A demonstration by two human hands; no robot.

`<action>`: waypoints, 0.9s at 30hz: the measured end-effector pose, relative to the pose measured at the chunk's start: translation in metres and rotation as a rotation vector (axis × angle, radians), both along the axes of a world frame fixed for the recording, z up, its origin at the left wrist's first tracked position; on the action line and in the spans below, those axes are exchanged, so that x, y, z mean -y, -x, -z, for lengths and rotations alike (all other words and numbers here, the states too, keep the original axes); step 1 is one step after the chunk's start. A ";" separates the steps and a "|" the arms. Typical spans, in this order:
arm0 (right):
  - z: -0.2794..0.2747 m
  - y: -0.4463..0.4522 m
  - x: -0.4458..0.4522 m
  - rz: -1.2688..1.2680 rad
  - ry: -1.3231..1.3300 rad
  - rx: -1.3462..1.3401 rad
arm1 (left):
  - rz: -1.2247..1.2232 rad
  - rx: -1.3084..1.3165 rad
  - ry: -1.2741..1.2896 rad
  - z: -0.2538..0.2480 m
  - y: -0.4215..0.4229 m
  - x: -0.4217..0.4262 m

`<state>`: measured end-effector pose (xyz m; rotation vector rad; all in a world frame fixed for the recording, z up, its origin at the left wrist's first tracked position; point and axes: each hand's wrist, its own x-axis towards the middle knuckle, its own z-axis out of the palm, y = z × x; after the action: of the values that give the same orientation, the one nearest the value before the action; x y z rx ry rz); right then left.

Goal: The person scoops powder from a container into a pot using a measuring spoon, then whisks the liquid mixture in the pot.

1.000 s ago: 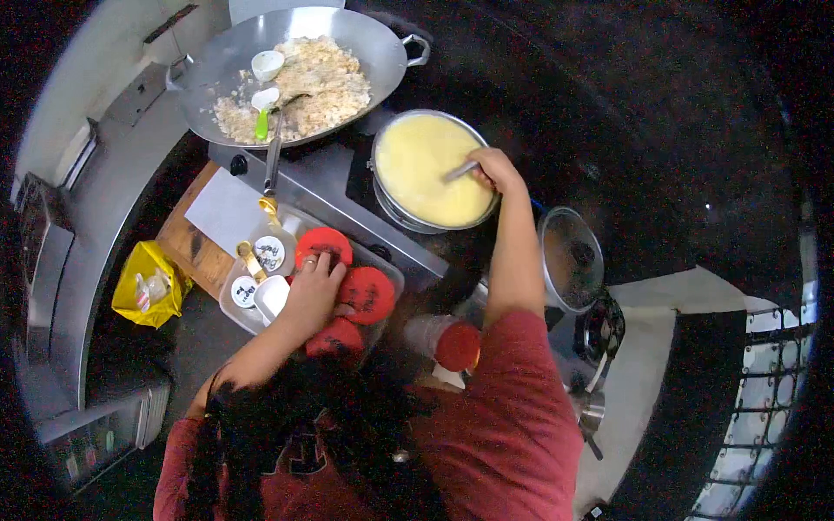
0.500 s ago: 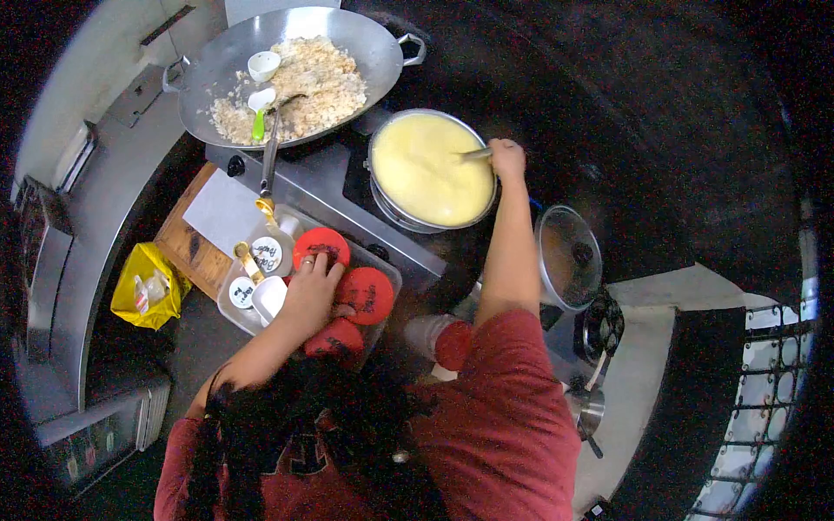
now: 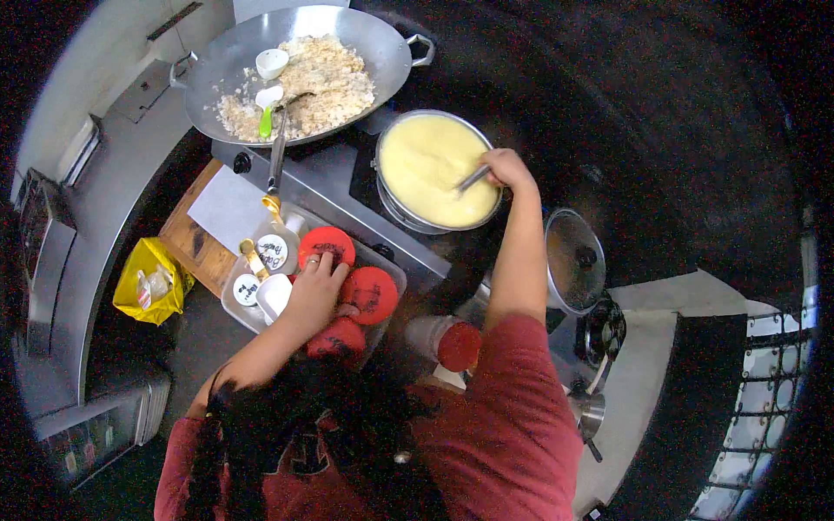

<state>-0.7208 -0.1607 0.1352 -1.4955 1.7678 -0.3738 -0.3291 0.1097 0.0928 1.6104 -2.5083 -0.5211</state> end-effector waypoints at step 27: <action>0.030 -0.052 -0.069 -0.026 0.375 -0.061 | 0.050 -0.017 0.048 -0.004 -0.002 0.002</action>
<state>-0.6689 -0.0912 0.1053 -1.8026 1.7923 -0.6834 -0.3273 0.1074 0.0970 1.5240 -2.5346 -0.4734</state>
